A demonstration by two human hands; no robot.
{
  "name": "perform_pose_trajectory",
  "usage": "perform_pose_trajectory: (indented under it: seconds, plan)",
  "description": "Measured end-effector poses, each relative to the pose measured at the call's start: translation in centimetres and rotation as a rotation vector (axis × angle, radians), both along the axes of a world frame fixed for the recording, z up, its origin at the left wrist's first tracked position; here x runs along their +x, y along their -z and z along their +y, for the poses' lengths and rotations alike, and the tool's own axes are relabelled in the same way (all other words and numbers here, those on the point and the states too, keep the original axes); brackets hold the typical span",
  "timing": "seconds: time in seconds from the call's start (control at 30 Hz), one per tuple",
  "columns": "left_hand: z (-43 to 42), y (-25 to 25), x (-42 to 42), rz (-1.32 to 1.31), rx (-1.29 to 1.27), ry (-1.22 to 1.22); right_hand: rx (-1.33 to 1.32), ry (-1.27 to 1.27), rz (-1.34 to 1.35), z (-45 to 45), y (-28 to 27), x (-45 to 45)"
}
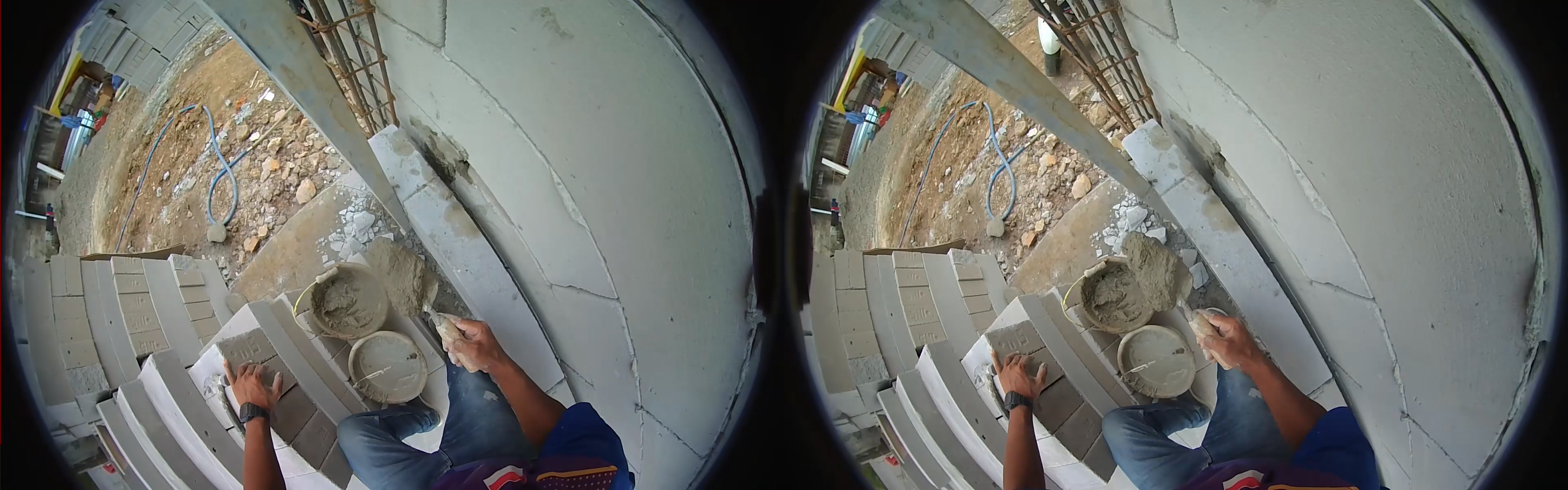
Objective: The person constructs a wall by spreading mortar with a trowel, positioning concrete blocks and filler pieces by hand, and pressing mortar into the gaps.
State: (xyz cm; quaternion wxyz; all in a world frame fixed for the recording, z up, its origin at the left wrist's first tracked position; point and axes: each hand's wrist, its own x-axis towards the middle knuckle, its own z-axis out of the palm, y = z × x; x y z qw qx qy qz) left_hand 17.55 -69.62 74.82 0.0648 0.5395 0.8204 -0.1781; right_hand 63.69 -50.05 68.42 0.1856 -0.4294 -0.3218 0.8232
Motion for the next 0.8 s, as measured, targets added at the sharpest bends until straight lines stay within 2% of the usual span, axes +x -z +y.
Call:
perform_pose_trajectory:
  seconds: [0.1,0.2,0.3,0.4,0.47,0.57,0.8]
  plan:
    - [1.1,-1.2,1.3,-0.019,-0.074,-0.066,0.146,0.029,-0.1,3.0,-1.7,1.3]
    - [1.0,-0.7,1.4,-0.013,-0.087,-0.065,0.526,0.057,-0.393,7.2,-3.8,0.4]
    - [0.3,-0.2,0.9,-0.009,-0.05,-0.067,1.095,0.098,-0.727,11.2,-1.3,-0.7]
    - [0.6,-0.5,1.4,-0.031,-0.004,-0.076,0.988,-0.049,-1.083,14.4,-2.4,-2.9]
    - [0.6,-0.3,1.4,-0.022,0.011,-0.068,0.959,-0.131,-1.172,15.5,-0.8,-3.9]
    - [0.1,0.2,0.9,-0.011,0.046,-0.038,0.933,-0.135,-1.218,16.0,0.9,-4.7]
    - [1.2,-0.4,1.7,-0.045,0.063,-0.062,1.068,0.04,-1.084,12.0,3.4,-5.3]
